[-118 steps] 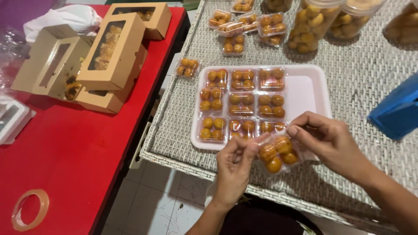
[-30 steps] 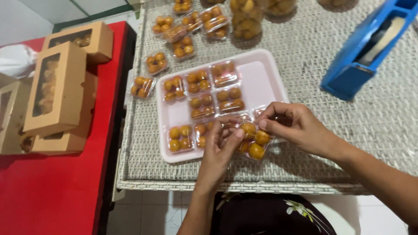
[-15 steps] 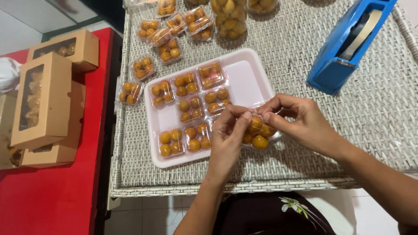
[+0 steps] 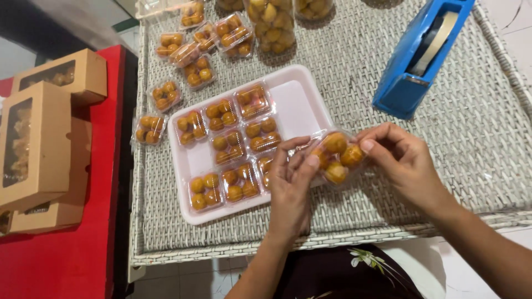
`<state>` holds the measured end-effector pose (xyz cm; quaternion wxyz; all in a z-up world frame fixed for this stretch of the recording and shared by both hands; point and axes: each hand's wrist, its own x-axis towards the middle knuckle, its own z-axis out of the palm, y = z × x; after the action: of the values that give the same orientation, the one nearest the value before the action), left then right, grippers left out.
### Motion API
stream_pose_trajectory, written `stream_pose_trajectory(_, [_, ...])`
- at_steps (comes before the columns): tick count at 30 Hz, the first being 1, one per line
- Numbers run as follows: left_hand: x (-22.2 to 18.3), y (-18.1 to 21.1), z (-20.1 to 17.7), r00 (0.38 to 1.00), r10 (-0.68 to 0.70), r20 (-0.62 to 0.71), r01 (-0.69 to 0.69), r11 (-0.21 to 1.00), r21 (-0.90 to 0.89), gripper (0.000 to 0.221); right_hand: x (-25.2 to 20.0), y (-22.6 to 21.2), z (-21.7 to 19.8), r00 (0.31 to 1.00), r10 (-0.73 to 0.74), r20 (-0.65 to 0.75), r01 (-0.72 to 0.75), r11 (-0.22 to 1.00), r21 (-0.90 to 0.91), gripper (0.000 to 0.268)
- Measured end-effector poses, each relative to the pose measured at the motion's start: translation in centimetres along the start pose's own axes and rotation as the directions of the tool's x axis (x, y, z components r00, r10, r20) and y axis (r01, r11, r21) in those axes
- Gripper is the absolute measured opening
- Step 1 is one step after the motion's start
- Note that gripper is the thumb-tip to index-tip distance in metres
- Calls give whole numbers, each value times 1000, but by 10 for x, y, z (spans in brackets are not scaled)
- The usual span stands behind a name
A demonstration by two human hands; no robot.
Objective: Sealing small plastic food containers with tape from a dispenser
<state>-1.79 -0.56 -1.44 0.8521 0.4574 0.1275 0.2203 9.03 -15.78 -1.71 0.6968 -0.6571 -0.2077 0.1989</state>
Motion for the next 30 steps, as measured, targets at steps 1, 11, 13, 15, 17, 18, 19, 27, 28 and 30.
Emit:
stream_pose_trajectory(1, [-3,-2,3,999,9,38,-6,997,-83,44,-4,5,0,997,30,-68,-24,996,91,13])
stream_pose_trajectory(11, [-10,-15,6,999,48,-8,-48,997,65,29,6,-5,-66,869,-448,208,477,652,-589,14])
stream_pose_trajectory(13, [-9,-22,4,973,-188,134,135,934,331,28,39,-15,-108,761,-565,317,575,364,-732,16])
stream_pose_trajectory(15, [-10,-24,15,958,-221,184,155,936,315,30,73,-32,-124,801,-471,370,538,295,-790,17])
stream_pose_trajectory(17, [-9,-25,24,938,-255,237,178,936,303,32,106,-39,-139,836,-370,404,501,217,-838,19])
stream_pose_trajectory(18, [-8,-24,27,928,-267,259,176,929,326,32,121,-38,-146,799,-324,506,571,143,-809,22])
stream_pose_trajectory(19, [-8,-22,30,919,-280,278,174,921,349,32,138,-37,-151,752,-267,602,639,75,-765,25])
stream_pose_trajectory(27, [17,-33,49,906,-302,295,147,880,451,44,167,-57,-136,845,236,480,529,-241,-814,30])
stream_pose_trajectory(28, [20,-34,54,898,-340,280,179,863,473,48,168,-60,-136,837,255,483,540,-253,-803,26])
stream_pose_trajectory(30, [27,-37,62,890,-368,268,190,835,516,51,167,-69,-132,820,280,499,565,-259,-783,18])
